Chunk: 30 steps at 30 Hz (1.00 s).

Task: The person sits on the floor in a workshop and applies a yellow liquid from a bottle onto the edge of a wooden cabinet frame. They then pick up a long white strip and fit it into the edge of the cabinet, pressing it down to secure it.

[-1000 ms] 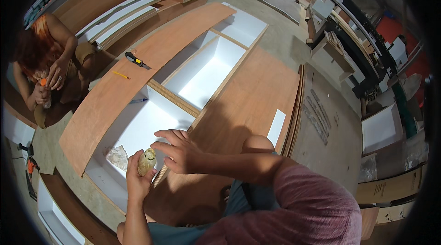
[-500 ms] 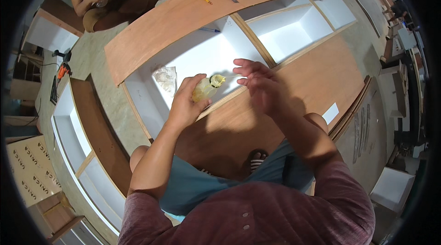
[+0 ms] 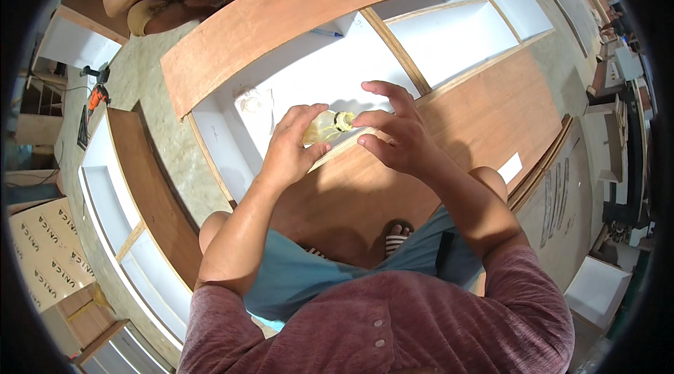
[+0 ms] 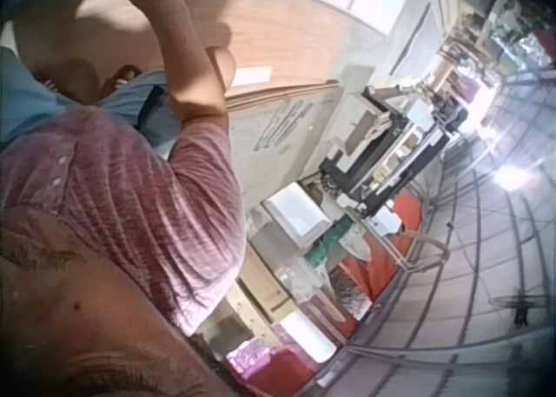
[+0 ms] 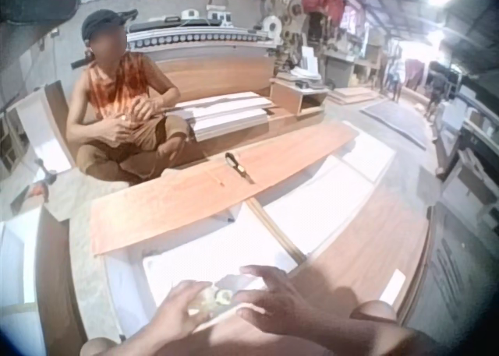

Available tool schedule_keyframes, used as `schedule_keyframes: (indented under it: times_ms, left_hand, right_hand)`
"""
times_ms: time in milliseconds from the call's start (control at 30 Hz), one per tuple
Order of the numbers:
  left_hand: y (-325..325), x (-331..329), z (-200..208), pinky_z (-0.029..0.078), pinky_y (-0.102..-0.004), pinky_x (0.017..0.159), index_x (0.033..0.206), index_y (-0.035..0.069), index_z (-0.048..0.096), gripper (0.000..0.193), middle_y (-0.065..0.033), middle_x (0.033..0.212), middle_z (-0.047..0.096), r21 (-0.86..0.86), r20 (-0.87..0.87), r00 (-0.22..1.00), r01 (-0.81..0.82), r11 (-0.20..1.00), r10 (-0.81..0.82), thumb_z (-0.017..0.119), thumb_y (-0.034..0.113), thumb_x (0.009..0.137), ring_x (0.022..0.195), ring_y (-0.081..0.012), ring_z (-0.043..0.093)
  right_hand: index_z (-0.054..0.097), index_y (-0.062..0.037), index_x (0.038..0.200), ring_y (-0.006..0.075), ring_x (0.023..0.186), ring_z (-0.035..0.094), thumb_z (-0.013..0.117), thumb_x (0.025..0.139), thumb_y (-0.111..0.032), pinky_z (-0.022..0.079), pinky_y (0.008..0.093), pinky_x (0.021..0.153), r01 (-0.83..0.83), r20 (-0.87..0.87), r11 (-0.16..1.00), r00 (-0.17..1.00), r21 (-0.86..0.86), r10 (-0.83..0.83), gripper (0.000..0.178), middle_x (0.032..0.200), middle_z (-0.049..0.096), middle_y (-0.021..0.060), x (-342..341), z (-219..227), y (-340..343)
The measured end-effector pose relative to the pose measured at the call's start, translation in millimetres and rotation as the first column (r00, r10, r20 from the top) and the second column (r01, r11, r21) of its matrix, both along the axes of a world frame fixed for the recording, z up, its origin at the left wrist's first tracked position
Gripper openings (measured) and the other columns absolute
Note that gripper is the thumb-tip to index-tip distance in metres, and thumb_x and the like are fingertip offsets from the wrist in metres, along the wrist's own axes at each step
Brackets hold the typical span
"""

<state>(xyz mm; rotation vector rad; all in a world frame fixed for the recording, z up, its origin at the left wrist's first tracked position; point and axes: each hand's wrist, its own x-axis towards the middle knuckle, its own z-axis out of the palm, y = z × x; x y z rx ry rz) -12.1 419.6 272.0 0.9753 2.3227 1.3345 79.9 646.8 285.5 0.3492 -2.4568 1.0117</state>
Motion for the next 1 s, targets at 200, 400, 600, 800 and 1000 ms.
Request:
schedule_keyframes:
  times_ms: [200,400,600,800,1000]
  left_hand:
    - [0,1,3,0.047,-0.0383,0.105,0.138,0.01,0.059,0.067,-0.0096,0.13,0.06,-0.011,0.056,0.997,-0.058,0.998,0.059,0.084,0.001,0.077,0.122,-0.0277,0.058]
    - [-1,2,1,0.047,-0.0377,0.105,0.137,0.01,0.059,0.067,-0.0101,0.13,0.06,0.02,-0.009,1.0,-0.028,0.999,0.028,0.085,0.002,0.075,0.122,-0.0277,0.058]
    - [-2,3,3,0.047,-0.0375,0.106,0.135,0.01,0.061,0.066,-0.0106,0.131,0.06,0.016,0.014,1.0,-0.017,1.0,0.017,0.085,0.0,0.075,0.123,-0.0281,0.058]
    - [-2,4,5,0.047,-0.0375,0.106,0.135,0.01,0.061,0.066,-0.0108,0.132,0.06,0.036,-0.011,1.0,0.009,0.999,-0.008,0.085,0.001,0.075,0.123,-0.0288,0.058]
    - [-3,7,5,0.052,-0.0414,0.096,0.135,0.012,0.062,0.068,-0.0128,0.122,0.061,0.048,-0.068,0.997,0.035,0.998,-0.032,0.085,0.001,0.072,0.114,-0.0328,0.06]
  right_hand:
    - [0.069,-0.0118,0.102,0.0346,0.131,0.052,0.079,0.077,-0.006,0.044,0.0448,0.108,0.007,0.025,1.0,1.0,-0.019,-0.007,0.028,0.141,0.053,0.0167,-1,-2,-1]
    - [0.067,-0.0125,0.098,0.0334,0.13,0.052,0.078,0.078,-0.008,0.045,0.0443,0.106,0.075,0.14,0.978,0.989,-0.193,-0.048,0.023,0.139,0.052,0.0147,-2,-6,-1]
    - [0.063,-0.0115,0.098,0.0346,0.125,0.054,0.077,0.079,-0.009,0.047,0.0439,0.103,0.185,0.168,0.942,0.976,-0.28,-0.142,0.023,0.138,0.051,0.0175,-2,-3,-3]
    - [0.064,-0.0161,0.101,0.0355,0.127,0.051,0.077,0.078,-0.009,0.045,0.0466,0.102,0.027,-0.076,0.997,0.997,-0.074,-0.033,0.028,0.144,0.048,0.0178,2,5,2]
    - [0.067,-0.0194,0.096,0.0338,0.13,0.048,0.079,0.076,-0.012,0.039,0.0478,0.104,-0.005,-0.093,0.983,0.995,0.184,0.023,0.025,0.144,0.048,0.0127,4,15,0]
